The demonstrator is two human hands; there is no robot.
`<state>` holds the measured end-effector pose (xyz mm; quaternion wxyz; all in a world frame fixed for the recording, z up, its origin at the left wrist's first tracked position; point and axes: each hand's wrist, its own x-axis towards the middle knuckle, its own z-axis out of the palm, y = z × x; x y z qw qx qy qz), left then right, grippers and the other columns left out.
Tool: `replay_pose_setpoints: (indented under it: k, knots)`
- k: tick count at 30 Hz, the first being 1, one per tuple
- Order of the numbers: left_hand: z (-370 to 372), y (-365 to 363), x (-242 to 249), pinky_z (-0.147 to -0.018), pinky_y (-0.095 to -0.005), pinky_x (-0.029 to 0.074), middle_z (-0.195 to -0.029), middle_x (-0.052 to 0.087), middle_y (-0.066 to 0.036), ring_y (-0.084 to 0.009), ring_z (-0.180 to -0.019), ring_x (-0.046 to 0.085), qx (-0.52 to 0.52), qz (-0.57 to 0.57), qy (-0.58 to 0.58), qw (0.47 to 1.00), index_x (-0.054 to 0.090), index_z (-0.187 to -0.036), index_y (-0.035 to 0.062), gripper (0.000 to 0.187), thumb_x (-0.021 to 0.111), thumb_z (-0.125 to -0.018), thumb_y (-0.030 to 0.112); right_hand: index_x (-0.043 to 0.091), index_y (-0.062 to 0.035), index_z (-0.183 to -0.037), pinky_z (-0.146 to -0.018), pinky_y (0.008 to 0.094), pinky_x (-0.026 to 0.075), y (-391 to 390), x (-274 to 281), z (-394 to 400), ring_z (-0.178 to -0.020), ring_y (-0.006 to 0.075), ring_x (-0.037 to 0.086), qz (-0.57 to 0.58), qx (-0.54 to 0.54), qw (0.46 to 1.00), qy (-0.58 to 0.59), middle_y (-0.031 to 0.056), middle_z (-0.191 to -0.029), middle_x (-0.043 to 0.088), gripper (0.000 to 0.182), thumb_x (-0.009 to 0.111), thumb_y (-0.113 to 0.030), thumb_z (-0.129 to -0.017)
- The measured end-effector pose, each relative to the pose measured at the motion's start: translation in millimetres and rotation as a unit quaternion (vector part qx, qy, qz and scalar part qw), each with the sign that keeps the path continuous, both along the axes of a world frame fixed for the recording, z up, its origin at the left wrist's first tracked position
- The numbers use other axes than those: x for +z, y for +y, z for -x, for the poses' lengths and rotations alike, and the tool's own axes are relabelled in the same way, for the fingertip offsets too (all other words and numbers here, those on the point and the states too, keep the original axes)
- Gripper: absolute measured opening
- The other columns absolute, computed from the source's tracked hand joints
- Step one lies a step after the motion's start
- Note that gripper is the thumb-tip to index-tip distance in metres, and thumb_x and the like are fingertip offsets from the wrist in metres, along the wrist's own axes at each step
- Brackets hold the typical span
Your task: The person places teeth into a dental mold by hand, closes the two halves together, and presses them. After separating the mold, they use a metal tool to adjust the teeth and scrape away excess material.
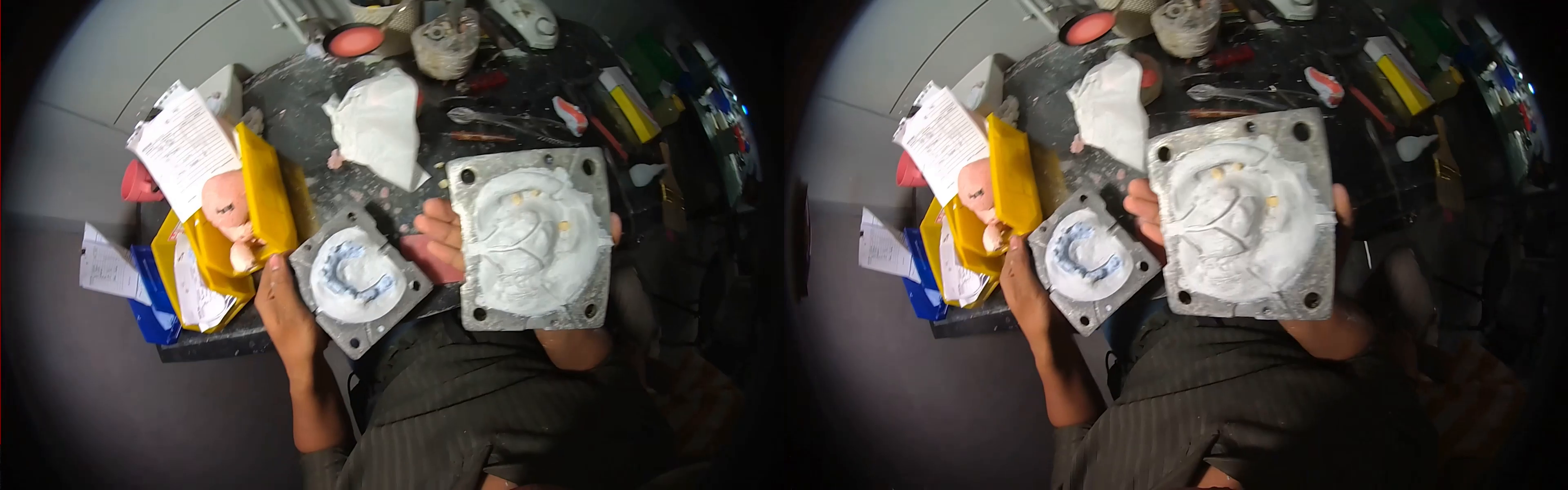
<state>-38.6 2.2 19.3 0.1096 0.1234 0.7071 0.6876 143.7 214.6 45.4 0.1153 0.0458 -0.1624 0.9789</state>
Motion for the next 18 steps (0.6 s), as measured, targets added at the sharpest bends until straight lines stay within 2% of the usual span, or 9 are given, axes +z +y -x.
replay_pose_setpoints:
  k: [2,4,5,6,8,9,12,14,18]
  knots:
    - [4.7,-6.4,3.3,-0.067,-0.0266,0.036,-0.083,0.053,0.002,-0.0077,-0.078,0.042,-0.030,0.088,0.065,0.994,0.059,-0.094,-0.0028,0.036,0.046,-0.114,0.023,-0.002,0.0141,-0.159,-0.131,0.0554,0.001,-3.4,5.0,3.9,-0.158,0.0510,0.005,0.054,-0.001,0.998,0.008,0.0398,-0.166,0.004,0.146,0.067,-0.084,-0.076]
    - [7.8,-9.5,4.4,-0.061,-0.0293,0.035,-0.074,0.052,0.000,-0.0087,-0.071,0.042,-0.043,0.130,0.086,0.987,0.058,-0.091,-0.0038,0.036,0.046,-0.113,0.022,0.011,0.0122,-0.160,-0.130,0.0619,0.002,-4.1,-0.4,2.8,-0.154,0.0585,0.005,0.142,-0.008,0.990,0.018,0.0408,-0.164,0.012,0.150,0.079,-0.083,-0.066]
    - [7.6,-9.6,6.6,-0.059,-0.0309,0.035,-0.071,0.051,-0.002,-0.0097,-0.067,0.041,-0.043,0.156,0.103,0.981,0.057,-0.090,-0.0043,0.037,0.046,-0.113,0.022,0.016,0.0100,-0.160,-0.130,0.0607,0.005,-4.7,4.5,3.5,-0.155,0.0569,0.008,0.178,-0.021,0.983,-0.028,0.0397,-0.164,0.015,0.124,0.068,-0.073,-0.085]
    - [7.2,-9.2,10.0,-0.057,-0.0324,0.035,-0.067,0.050,-0.004,-0.0107,-0.063,0.041,-0.046,0.180,0.119,0.975,0.057,-0.089,-0.0049,0.038,0.047,-0.113,0.022,0.016,0.0100,-0.160,-0.130,0.0607,0.005,-3.5,9.1,4.9,-0.155,0.0569,0.008,0.181,-0.014,0.983,-0.029,0.0397,-0.164,0.015,0.124,0.068,-0.073,-0.085]
    - [8.9,-10.6,15.1,-0.057,-0.0388,0.039,-0.066,0.053,-0.015,-0.0222,-0.057,0.045,-0.058,0.243,0.139,0.958,0.058,-0.090,-0.0062,0.038,0.047,-0.112,0.022,0.018,0.0072,-0.161,-0.130,0.0602,0.005,4.7,14.6,7.0,-0.156,0.0552,0.009,0.318,-0.034,0.940,-0.117,0.0378,-0.165,0.016,0.096,0.049,-0.062,-0.102]
    - [9.3,-10.9,14.8,-0.059,-0.0411,0.041,-0.069,0.056,-0.018,-0.0284,-0.059,0.048,-0.059,0.255,0.152,0.953,0.058,-0.090,-0.0067,0.037,0.048,-0.112,0.021,0.024,0.0067,-0.159,-0.132,0.0529,0.012,14.6,-16.9,8.3,-0.157,0.0487,0.014,0.063,0.038,0.996,0.050,0.0343,-0.165,0.023,0.076,0.032,-0.051,-0.110]
    - [10.6,-12.2,11.5,-0.064,-0.0447,0.044,-0.077,0.061,-0.022,-0.0380,-0.065,0.054,-0.059,0.262,0.194,0.944,0.060,-0.091,-0.0072,0.034,0.050,-0.111,0.018,0.024,0.0062,-0.159,-0.132,0.0534,0.014,21.3,-20.0,13.6,-0.157,0.0479,0.017,-0.051,0.032,0.995,0.084,0.0329,-0.165,0.024,0.076,0.031,-0.051,-0.110]
    - [10.5,-12.5,11.8,-0.066,-0.0460,0.045,-0.082,0.063,-0.023,-0.0416,-0.070,0.056,-0.057,0.255,0.223,0.939,0.061,-0.092,-0.0073,0.031,0.051,-0.110,0.017,0.024,0.0060,-0.160,-0.132,0.0535,0.013,22.4,-20.2,13.9,-0.157,0.0475,0.016,-0.060,0.035,0.994,0.084,0.0318,-0.166,0.024,0.071,0.026,-0.047,-0.112]
    - [15.6,-22.1,10.3,-0.072,-0.0395,0.048,-0.086,0.063,-0.021,-0.0290,-0.076,0.062,-0.078,0.222,0.191,0.953,0.066,-0.099,-0.0061,0.021,0.060,-0.106,0.013,0.018,0.0067,-0.161,-0.130,0.0587,0.009,12.6,-21.6,11.7,-0.157,0.0512,0.011,0.006,0.005,0.999,0.051,0.0350,-0.166,0.016,0.096,0.047,-0.063,-0.102]
